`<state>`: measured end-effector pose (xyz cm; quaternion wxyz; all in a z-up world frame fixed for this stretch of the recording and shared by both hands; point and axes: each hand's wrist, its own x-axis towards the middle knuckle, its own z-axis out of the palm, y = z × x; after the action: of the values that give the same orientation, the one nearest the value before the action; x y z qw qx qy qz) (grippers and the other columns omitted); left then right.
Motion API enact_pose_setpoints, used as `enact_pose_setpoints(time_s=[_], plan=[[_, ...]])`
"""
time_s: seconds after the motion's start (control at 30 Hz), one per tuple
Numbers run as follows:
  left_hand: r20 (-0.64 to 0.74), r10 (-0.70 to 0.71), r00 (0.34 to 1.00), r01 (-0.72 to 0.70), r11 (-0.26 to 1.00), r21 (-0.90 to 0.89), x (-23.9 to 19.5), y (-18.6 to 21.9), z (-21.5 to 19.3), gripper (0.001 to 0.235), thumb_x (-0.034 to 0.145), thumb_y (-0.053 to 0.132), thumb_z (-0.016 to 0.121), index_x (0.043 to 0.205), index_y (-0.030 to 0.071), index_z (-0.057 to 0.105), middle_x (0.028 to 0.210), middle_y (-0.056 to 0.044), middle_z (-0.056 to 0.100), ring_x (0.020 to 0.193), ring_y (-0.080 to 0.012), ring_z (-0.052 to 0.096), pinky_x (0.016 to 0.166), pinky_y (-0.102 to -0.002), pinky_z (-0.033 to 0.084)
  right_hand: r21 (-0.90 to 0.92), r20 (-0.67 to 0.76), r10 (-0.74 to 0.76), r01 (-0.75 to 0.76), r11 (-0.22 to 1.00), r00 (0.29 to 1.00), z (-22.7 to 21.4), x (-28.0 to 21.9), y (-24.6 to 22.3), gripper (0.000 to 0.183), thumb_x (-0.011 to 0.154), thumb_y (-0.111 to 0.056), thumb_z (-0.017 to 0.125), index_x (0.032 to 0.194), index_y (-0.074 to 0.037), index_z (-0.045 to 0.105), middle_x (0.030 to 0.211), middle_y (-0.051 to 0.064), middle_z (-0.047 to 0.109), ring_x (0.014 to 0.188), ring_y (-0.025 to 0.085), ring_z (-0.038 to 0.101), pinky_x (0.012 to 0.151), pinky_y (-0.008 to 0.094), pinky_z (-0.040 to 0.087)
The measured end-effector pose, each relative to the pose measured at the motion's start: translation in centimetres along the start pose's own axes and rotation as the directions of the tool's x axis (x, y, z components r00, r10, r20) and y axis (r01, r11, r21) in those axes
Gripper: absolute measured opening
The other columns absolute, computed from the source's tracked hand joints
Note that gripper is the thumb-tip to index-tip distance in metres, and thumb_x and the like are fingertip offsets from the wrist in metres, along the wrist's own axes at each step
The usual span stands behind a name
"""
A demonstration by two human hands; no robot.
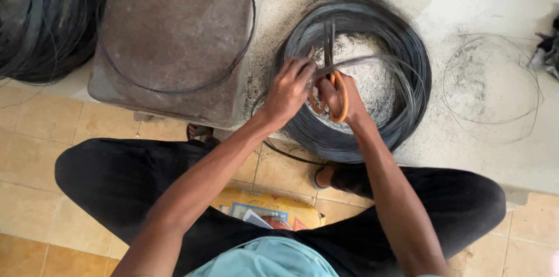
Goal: The person sits on the floor and uses orange-handled scissors to cut a length of black wire from a coil. They then straighten the cut wire and place it on a nearby scale.
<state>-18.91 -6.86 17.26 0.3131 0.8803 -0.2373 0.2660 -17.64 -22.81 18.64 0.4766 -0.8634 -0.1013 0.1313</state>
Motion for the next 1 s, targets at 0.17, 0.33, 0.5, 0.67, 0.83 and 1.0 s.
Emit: enact_pose_setpoints(time_s=[0.17, 0.33, 0.5, 0.67, 0.83, 1.0], plan=[[-0.019, 0.018, 1.0, -0.017, 0.998, 0.06, -0.8, -1.8, 1.5, 0.041, 0.077, -0.016, 0.064, 0.114, 0.001, 0.062, 0.101, -0.015, 0.058, 0.098, -0.0333, 0.062, 0.081, -0.042, 0.058, -0.173, 0.035, 0.274, -0.264, 0.949, 0.961, 0.5, 0.5, 3.5, 0.035, 0.087, -0.04, 0.054, 0.091, -0.006, 0.063, 0.08, 0.019, 0.067, 0.093, 0.042, 0.066, 0.083, 0.052, 0.05], [-0.013, -0.074, 0.997, 0.073, 0.997, -0.032, 0.3, -1.8, 1.2, 0.046, 0.076, -0.015, 0.064, 0.119, 0.001, 0.059, 0.101, -0.016, 0.055, 0.099, -0.0367, 0.06, 0.084, -0.045, 0.055, -0.413, -0.005, 0.49, -0.448, 0.792, 0.871, -0.2, -1.7, 3.6, 0.057, 0.094, -0.052, 0.048, 0.105, 0.002, 0.061, 0.107, 0.03, 0.065, 0.109, 0.046, 0.062, 0.094, 0.056, 0.049], [0.046, -0.136, 0.99, 0.139, 0.987, -0.081, 2.0, -0.7, -0.5, 0.044, 0.067, -0.013, 0.068, 0.109, 0.001, 0.063, 0.097, -0.017, 0.056, 0.098, -0.0385, 0.059, 0.086, -0.047, 0.052, -0.373, -0.443, -0.139, -0.041, 0.927, 0.886, 0.0, -6.9, 0.2, 0.021, 0.089, -0.006, 0.067, 0.101, 0.011, 0.065, 0.085, 0.029, 0.061, 0.082, 0.049, 0.063, 0.067, 0.053, 0.052], [0.093, -0.186, 0.978, 0.199, 0.968, -0.154, 1.9, -1.0, 0.0, 0.04, 0.07, -0.018, 0.065, 0.106, 0.001, 0.067, 0.097, -0.016, 0.058, 0.096, -0.0374, 0.061, 0.087, -0.046, 0.052, -0.275, -0.844, 0.02, -0.464, 0.842, 0.536, -2.2, -11.1, 8.2, 0.1, 0.065, -0.039, 0.097, 0.132, 0.01, 0.041, 0.117, 0.033, 0.051, 0.112, 0.052, 0.052, 0.097, 0.059, 0.042], [0.148, -0.234, 0.961, 0.259, 0.949, -0.179, 3.3, 0.5, -2.6, 0.037, 0.068, -0.016, 0.065, 0.101, 0.001, 0.071, 0.095, -0.018, 0.062, 0.096, -0.0401, 0.064, 0.088, -0.048, 0.052, -0.077, -0.706, 0.322, -0.521, 0.85, 0.63, -2.9, -11.6, 14.2, 0.046, 0.101, -0.031, 0.057, 0.126, 0.008, 0.055, 0.1, 0.037, 0.066, 0.097, 0.053, 0.063, 0.087, 0.061, 0.049], [0.334, -0.498, 0.8, 0.585, 0.772, -0.248, 5.6, -0.8, -4.9, 0.008, 0.09, 0.001, 0.067, 0.089, 0.007, 0.073, 0.078, -0.01, 0.062, 0.062, -0.0192, 0.066, 0.055, -0.03, 0.06, -0.336, -0.663, 0.162, -0.484, 0.808, 0.731, -8.4, -11.8, 12.6, 0.022, 0.106, -0.03, 0.059, 0.096, -0.011, 0.059, 0.077, 0.018, 0.068, 0.082, 0.044, 0.068, 0.072, 0.055, 0.052]])
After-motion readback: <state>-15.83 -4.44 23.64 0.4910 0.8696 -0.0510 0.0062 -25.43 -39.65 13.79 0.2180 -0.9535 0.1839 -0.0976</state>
